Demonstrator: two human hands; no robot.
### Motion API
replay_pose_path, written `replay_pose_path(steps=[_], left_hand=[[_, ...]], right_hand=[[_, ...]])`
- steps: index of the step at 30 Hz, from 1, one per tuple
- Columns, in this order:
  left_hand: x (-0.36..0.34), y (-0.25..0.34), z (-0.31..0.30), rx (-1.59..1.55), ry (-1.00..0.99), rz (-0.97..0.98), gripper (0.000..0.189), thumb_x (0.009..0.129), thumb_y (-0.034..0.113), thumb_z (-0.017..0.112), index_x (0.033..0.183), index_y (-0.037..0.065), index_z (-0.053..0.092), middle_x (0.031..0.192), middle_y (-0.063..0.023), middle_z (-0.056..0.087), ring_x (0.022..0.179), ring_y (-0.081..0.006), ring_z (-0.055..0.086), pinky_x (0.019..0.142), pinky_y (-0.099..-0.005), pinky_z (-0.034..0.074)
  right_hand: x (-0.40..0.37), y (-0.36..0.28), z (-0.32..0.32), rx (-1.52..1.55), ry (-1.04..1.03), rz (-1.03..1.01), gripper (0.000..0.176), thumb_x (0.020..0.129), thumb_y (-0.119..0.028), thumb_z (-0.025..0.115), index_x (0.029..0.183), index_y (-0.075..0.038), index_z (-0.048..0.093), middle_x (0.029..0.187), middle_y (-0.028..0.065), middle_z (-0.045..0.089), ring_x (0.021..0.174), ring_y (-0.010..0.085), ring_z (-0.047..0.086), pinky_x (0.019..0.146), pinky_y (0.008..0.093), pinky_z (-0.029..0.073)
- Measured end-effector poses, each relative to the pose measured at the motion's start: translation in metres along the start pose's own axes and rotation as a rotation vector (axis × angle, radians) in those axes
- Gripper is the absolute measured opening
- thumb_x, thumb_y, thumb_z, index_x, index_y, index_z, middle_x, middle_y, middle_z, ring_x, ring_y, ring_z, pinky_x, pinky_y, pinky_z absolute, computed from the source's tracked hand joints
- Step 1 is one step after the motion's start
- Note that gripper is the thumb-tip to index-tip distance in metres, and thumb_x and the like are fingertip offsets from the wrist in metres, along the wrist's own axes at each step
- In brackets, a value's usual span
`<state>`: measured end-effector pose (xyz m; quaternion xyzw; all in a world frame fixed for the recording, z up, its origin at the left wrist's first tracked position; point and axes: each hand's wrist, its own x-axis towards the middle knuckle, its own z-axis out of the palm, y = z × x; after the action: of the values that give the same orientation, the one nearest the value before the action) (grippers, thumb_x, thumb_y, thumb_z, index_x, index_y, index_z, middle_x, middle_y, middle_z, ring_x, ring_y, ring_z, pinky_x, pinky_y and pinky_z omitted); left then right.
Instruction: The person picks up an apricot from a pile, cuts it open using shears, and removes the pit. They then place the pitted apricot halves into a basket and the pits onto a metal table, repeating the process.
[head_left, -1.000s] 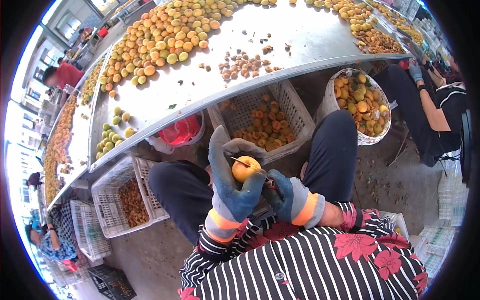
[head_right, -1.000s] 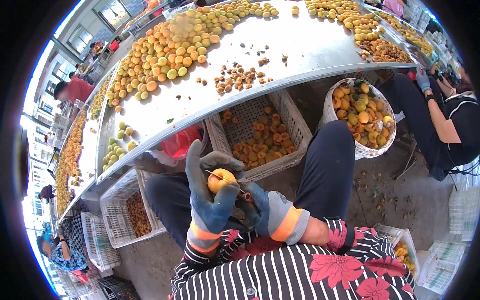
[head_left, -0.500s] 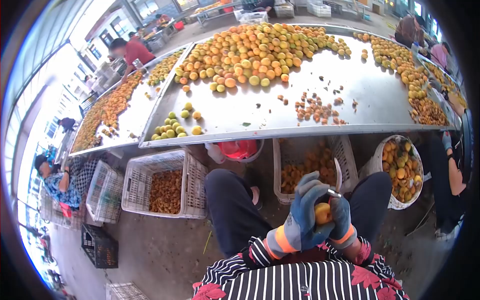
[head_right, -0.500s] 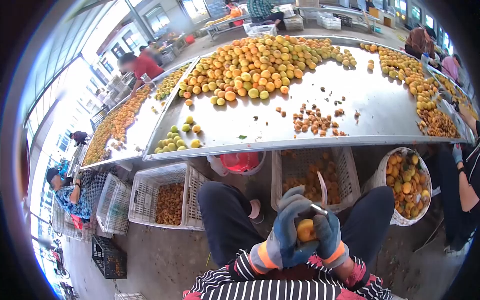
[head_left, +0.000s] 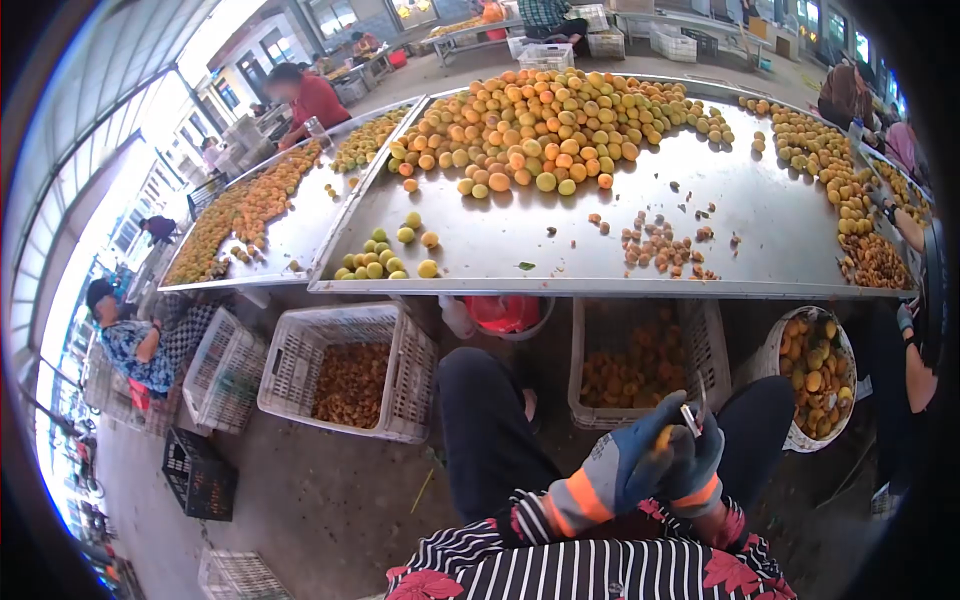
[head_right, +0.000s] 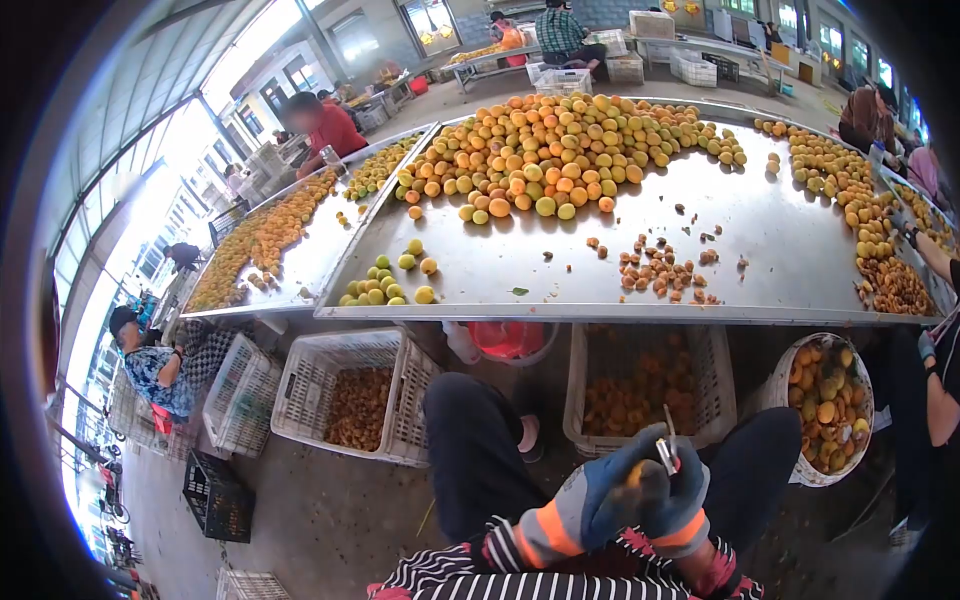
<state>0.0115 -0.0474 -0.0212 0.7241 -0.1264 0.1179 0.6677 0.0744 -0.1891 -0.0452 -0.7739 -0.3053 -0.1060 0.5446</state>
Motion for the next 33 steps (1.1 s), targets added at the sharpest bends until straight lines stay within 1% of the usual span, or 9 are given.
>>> replay_pose_path(steps=[5, 9, 14, 18, 21, 22, 24, 28, 33], left_hand=[[-0.002, -0.026, 0.017, -0.291, 0.17, -0.189, 0.048, 0.098, 0.025, 0.047, 0.14, 0.001, 0.045, 0.12, -0.0119, 0.063, 0.108, -0.0215, 0.062, 0.098, -0.0352, 0.047], [0.0, -0.054, 0.019, 0.093, 0.198, 0.115, 0.042, 0.092, 0.013, 0.056, 0.133, 0.002, 0.049, 0.119, -0.0115, 0.061, 0.111, -0.0223, 0.06, 0.097, -0.0359, 0.046], [0.002, -0.031, -0.001, -0.066, 0.084, 0.026, 0.04, 0.088, 0.013, 0.063, 0.126, 0.002, 0.053, 0.117, -0.0129, 0.061, 0.112, -0.0267, 0.059, 0.098, -0.0358, 0.045], [0.001, -0.029, -0.012, -0.211, 0.147, -0.358, 0.036, 0.098, 0.022, 0.049, 0.127, 0.0, 0.053, 0.118, -0.0137, 0.06, 0.107, -0.0225, 0.06, 0.092, -0.0322, 0.048], [0.008, -0.039, -0.018, -0.479, 0.266, -0.563, 0.031, 0.093, 0.017, 0.048, 0.116, -0.001, 0.058, 0.103, -0.0095, 0.064, 0.087, -0.0142, 0.061, 0.077, -0.027, 0.051], [0.011, -0.044, -0.021, -0.305, 0.257, -0.489, 0.029, 0.092, 0.017, 0.049, 0.113, 0.0, 0.058, 0.096, -0.0093, 0.065, 0.073, -0.0135, 0.06, 0.061, -0.0258, 0.05], [0.016, -0.061, -0.027, -0.526, 0.262, -0.611, 0.03, 0.092, 0.016, 0.049, 0.116, 0.0, 0.057, 0.096, -0.0112, 0.064, 0.077, -0.0186, 0.063, 0.067, -0.0284, 0.052], [0.04, -0.088, -0.027, -0.385, 0.282, -0.411, 0.03, 0.096, 0.02, 0.05, 0.116, 0.0, 0.058, 0.093, -0.009, 0.063, 0.074, -0.017, 0.062, 0.066, -0.0271, 0.051], [0.055, -0.089, -0.021, 0.146, 0.265, -0.201, 0.038, 0.105, 0.031, 0.042, 0.121, 0.002, 0.06, 0.105, -0.0068, 0.064, 0.093, -0.0129, 0.061, 0.077, -0.0257, 0.05]], right_hand=[[0.005, -0.004, 0.014, 0.085, 0.07, 0.01, 0.019, 0.086, -0.021, 0.064, 0.087, -0.003, 0.058, 0.064, 0.0128, 0.059, 0.053, 0.0291, 0.06, 0.05, 0.0354, 0.045], [0.011, -0.005, 0.016, 0.002, 0.052, -0.089, 0.019, 0.086, -0.022, 0.064, 0.086, -0.004, 0.06, 0.066, 0.0136, 0.06, 0.054, 0.0305, 0.061, 0.051, 0.0366, 0.046], [0.024, -0.007, 0.012, 0.075, -0.064, -0.143, 0.019, 0.087, -0.021, 0.062, 0.09, -0.002, 0.061, 0.068, 0.0115, 0.061, 0.057, 0.0253, 0.061, 0.053, 0.0359, 0.046], [0.028, 0.008, 0.014, 0.395, -0.012, 0.49, 0.023, 0.098, -0.019, 0.05, 0.098, 0.0, 0.064, 0.078, 0.0056, 0.064, 0.075, 0.0095, 0.059, 0.065, 0.0305, 0.049], [0.033, 0.036, 0.011, 0.167, -0.021, 0.201, 0.027, 0.093, -0.014, 0.056, 0.115, 0.002, 0.061, 0.091, 0.0099, 0.068, 0.084, 0.0161, 0.064, 0.078, 0.0282, 0.052], [0.031, 0.044, 0.009, 0.189, -0.061, 0.198, 0.031, 0.09, -0.012, 0.059, 0.118, 0.002, 0.059, 0.095, 0.0107, 0.068, 0.085, 0.0188, 0.065, 0.08, 0.0287, 0.052], [0.033, 0.047, 0.007, 0.413, -0.14, 0.41, 0.034, 0.092, -0.022, 0.058, 0.119, -0.002, 0.058, 0.095, 0.0084, 0.066, 0.082, 0.0183, 0.065, 0.073, 0.0273, 0.052], [0.046, 0.031, -0.001, 0.982, -0.048, 1.06, 0.036, 0.1, -0.044, 0.051, 0.11, -0.011, 0.059, 0.084, 0.0015, 0.061, 0.07, 0.0123, 0.062, 0.053, 0.0242, 0.051], [0.049, 0.018, -0.002, 0.727, 0.025, 0.903, 0.033, 0.098, -0.04, 0.056, 0.103, -0.009, 0.064, 0.082, 0.0007, 0.062, 0.073, 0.009, 0.061, 0.055, 0.025, 0.05]])
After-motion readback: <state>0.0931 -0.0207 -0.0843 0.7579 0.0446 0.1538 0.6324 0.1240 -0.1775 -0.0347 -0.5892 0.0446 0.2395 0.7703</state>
